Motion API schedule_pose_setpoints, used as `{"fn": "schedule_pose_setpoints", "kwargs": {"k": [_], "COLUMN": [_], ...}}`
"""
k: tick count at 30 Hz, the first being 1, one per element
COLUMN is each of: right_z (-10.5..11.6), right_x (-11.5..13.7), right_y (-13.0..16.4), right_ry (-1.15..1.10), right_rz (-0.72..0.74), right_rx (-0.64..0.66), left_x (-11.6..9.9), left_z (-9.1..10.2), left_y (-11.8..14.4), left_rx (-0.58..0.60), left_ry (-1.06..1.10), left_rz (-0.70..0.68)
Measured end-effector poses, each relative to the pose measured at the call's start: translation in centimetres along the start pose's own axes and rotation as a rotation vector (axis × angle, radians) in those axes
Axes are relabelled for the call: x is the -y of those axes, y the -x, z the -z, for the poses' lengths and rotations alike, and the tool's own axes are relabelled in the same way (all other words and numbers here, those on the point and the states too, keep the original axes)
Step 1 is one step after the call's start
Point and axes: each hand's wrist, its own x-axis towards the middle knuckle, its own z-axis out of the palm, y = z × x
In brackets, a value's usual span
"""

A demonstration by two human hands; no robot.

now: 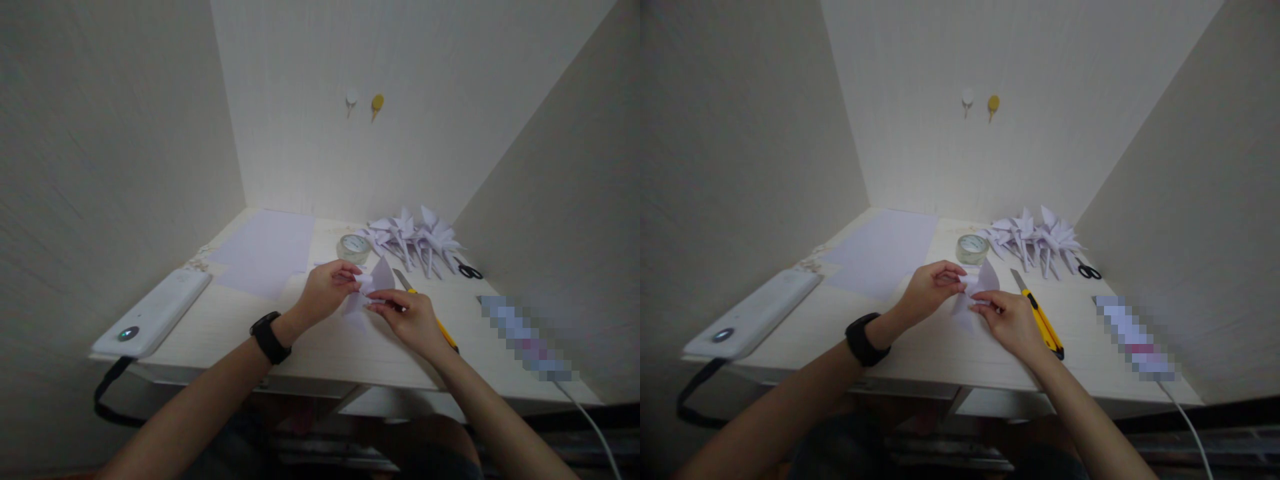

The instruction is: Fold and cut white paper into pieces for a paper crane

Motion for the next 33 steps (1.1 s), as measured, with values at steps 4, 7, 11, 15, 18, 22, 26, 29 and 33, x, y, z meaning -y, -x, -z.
{"fn": "schedule_pose_setpoints", "kwargs": {"k": [4, 7, 11, 15, 18, 22, 26, 29, 33], "right_z": [-0.03, -0.07, -0.04, 0.05, 0.08, 0.1, 0.19, 0.21, 0.07], "right_x": [0.03, -0.07, -0.11, 0.14, 0.23, 0.12, 0.24, 0.49, 0.76], "right_y": [0.01, 0.0, -0.07, -0.18, -0.2, -0.17, -0.21, -0.27, -0.25], "right_ry": [-0.008, -0.008, 0.004, 0.007, 0.013, 0.009, -0.013, -0.026, -0.09], "right_rz": [-0.012, -0.007, -0.006, 0.002, -0.004, -0.017, -0.024, -0.036, -0.082], "right_rx": [-0.001, -0.009, -0.029, -0.024, -0.028, -0.025, -0.03, -0.052, -0.063], "left_x": [0.14, -0.04, -0.44, -0.55, -0.44, -0.31, -0.31, -0.32, -0.29], "left_z": [0.04, 0.06, 0.04, 0.01, 0.02, 0.04, 0.07, 0.11, 0.08], "left_y": [0.02, 0.05, 0.06, 0.0, -0.02, -0.02, -0.02, -0.03, 0.0], "left_rx": [0.006, 0.01, 0.007, -0.012, -0.013, 0.0, 0.018, 0.026, 0.056], "left_ry": [0.0, 0.011, 0.067, 0.071, 0.065, 0.077, 0.097, 0.128, 0.2], "left_rz": [-0.009, 0.015, 0.058, 0.069, 0.061, 0.057, 0.047, 0.041, 0.074]}}
